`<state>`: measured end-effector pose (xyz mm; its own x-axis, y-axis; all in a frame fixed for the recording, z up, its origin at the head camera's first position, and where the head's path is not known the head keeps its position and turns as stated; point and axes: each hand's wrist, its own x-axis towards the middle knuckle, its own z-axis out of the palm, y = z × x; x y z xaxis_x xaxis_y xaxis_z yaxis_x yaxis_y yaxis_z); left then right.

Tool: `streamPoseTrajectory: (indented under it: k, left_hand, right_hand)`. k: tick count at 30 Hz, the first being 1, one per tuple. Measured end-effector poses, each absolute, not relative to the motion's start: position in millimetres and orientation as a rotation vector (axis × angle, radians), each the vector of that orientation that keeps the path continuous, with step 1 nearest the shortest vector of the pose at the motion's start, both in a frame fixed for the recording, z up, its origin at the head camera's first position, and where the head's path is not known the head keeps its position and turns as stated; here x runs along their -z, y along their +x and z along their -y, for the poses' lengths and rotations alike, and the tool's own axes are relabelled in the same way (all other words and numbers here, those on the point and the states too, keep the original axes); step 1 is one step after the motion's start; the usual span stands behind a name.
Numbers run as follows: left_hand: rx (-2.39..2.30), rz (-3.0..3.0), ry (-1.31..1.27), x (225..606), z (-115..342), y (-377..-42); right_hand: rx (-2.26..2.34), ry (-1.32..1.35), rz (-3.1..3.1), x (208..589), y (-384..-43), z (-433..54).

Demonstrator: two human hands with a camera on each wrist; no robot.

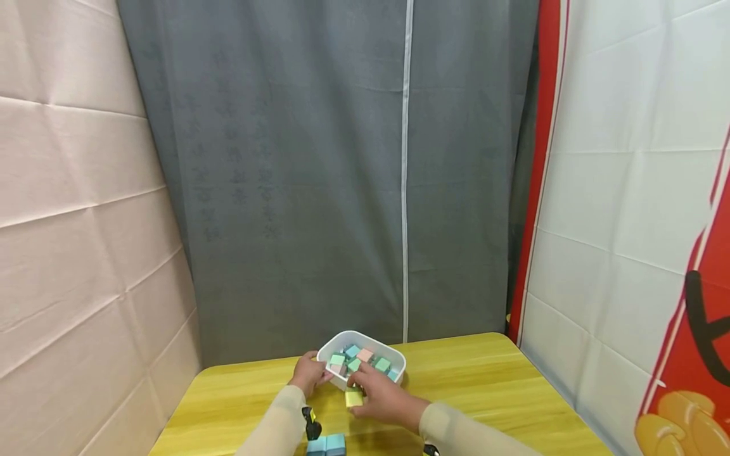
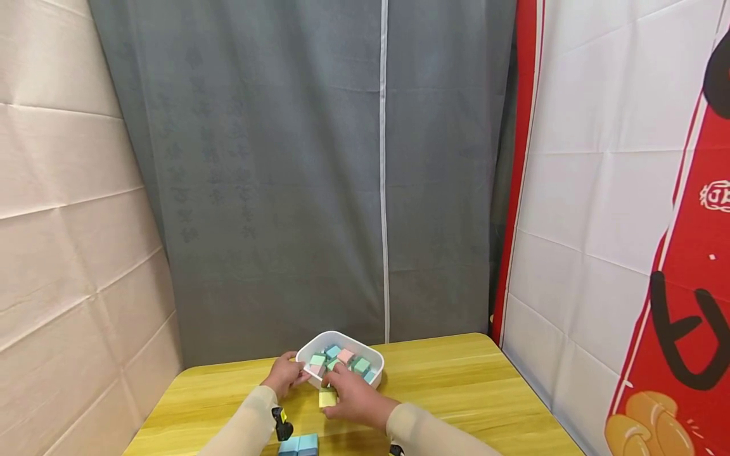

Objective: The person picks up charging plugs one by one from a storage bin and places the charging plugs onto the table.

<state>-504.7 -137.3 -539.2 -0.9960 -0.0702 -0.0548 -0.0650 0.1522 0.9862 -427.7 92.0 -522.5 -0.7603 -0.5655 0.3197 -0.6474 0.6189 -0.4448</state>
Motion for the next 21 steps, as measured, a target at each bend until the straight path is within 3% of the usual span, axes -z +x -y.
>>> streamPoseTrajectory:
  k: [21]
  left_hand:
    - [2.029,2.399,0.179,540.9,137.4,-507.1]
  right_hand:
    - [-0.751,1.131,2.76,534.7,-407.2,-93.1]
